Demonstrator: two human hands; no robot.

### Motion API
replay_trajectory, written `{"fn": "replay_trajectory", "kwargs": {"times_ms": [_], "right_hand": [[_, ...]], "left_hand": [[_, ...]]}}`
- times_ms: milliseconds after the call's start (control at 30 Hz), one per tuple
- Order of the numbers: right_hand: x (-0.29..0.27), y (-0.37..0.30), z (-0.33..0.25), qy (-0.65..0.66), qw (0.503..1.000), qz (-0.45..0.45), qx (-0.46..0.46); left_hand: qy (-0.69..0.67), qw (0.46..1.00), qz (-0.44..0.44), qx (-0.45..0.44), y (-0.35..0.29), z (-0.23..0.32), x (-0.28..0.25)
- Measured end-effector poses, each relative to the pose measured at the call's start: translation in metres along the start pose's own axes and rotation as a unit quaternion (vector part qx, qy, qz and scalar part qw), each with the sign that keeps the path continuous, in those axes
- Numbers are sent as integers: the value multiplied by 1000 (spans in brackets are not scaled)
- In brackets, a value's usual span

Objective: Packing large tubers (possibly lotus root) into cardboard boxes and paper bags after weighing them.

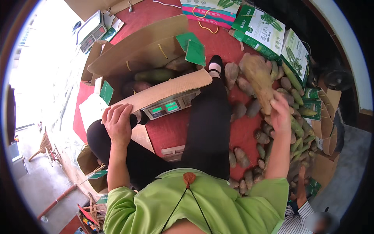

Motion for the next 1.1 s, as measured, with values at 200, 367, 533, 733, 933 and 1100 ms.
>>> {"fn": "replay_trajectory", "kwargs": {"times_ms": [200,367,533,733,933,1100], "right_hand": [[162,41,-96,-197,971,-119,-67],[265,85,-92,-444,880,-150,-77],[341,89,-78,-721,657,-70,-210],[378,96,-42,-829,492,-73,-257],[366,61,-89,-669,670,-56,-317],[221,42,-112,-409,848,94,-323]], "left_hand": [[-17,1000,13,-5,1,-4,-3],[-27,1000,8,-7,3,-5,-6],[-29,999,5,-14,3,-8,-4],[-31,999,8,-19,1,-10,-1],[-27,999,31,-26,-5,-16,-1],[-23,998,55,-28,-8,-16,-6]]}}
Point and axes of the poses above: each hand's wrist, its own y-axis towards the middle knuckle, its own x-axis out of the palm, z = x × y, the point moved 10 cm from there along y, towards the middle knuckle, and after that the axes turned 10 degrees about x, right-handed, at the moved point
